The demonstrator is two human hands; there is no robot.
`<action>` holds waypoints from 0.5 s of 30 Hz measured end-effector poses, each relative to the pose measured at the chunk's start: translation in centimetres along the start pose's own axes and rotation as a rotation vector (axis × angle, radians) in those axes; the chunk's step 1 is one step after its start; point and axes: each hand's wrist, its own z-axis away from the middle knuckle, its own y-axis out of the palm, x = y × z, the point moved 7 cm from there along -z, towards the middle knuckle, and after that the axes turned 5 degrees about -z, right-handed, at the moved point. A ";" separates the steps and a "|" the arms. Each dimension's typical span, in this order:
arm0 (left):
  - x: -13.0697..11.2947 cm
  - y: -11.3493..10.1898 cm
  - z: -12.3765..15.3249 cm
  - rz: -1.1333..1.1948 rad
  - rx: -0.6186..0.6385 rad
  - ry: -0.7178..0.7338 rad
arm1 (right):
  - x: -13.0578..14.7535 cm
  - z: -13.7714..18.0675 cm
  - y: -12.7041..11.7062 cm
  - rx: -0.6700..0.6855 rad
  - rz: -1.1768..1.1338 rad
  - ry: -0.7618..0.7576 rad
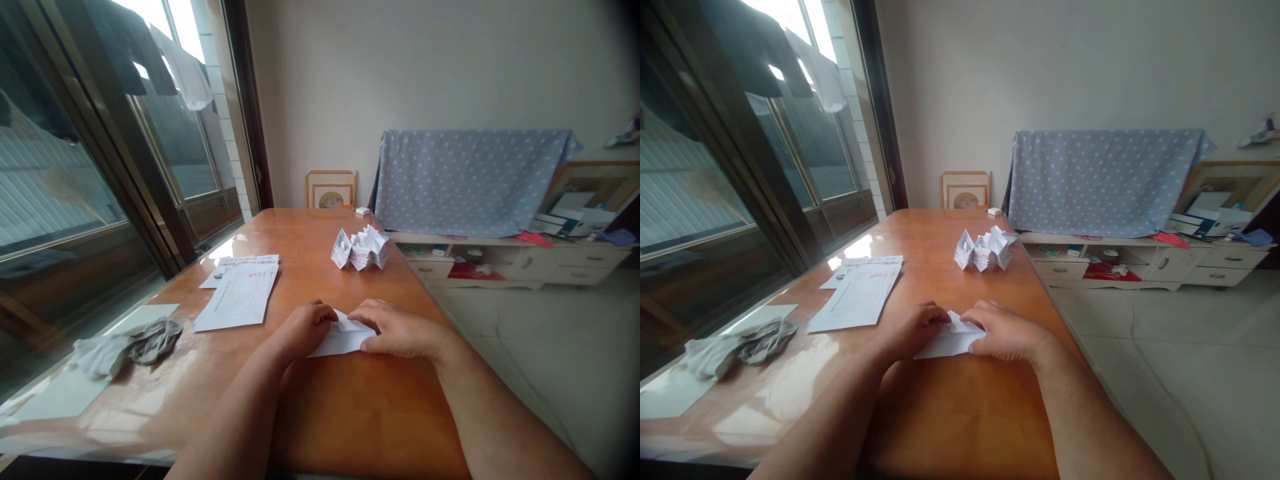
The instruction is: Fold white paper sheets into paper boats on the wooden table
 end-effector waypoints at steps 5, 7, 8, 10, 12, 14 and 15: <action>-0.2 0.0 0.0 -0.026 0.015 -0.011 | -0.5 0.2 0.0 0.013 0.041 0.054; -0.3 0.1 0.0 -0.043 0.043 -0.008 | -0.6 0.2 0.1 0.029 0.058 0.057; -0.4 0.1 0.1 -0.052 0.060 -0.005 | -0.6 0.2 0.2 0.037 0.059 0.057; -0.6 0.2 0.1 -0.072 0.093 -0.001 | -0.6 0.2 0.2 0.043 0.057 0.056; -0.7 0.2 0.2 -0.091 0.116 0.001 | -0.5 0.2 0.2 0.042 0.055 0.060; -0.8 0.3 0.3 -0.106 0.131 0.008 | -0.5 0.2 0.2 0.046 0.054 0.068; -0.8 0.3 0.3 -0.113 0.135 0.013 | -0.6 0.3 0.2 0.049 0.054 0.073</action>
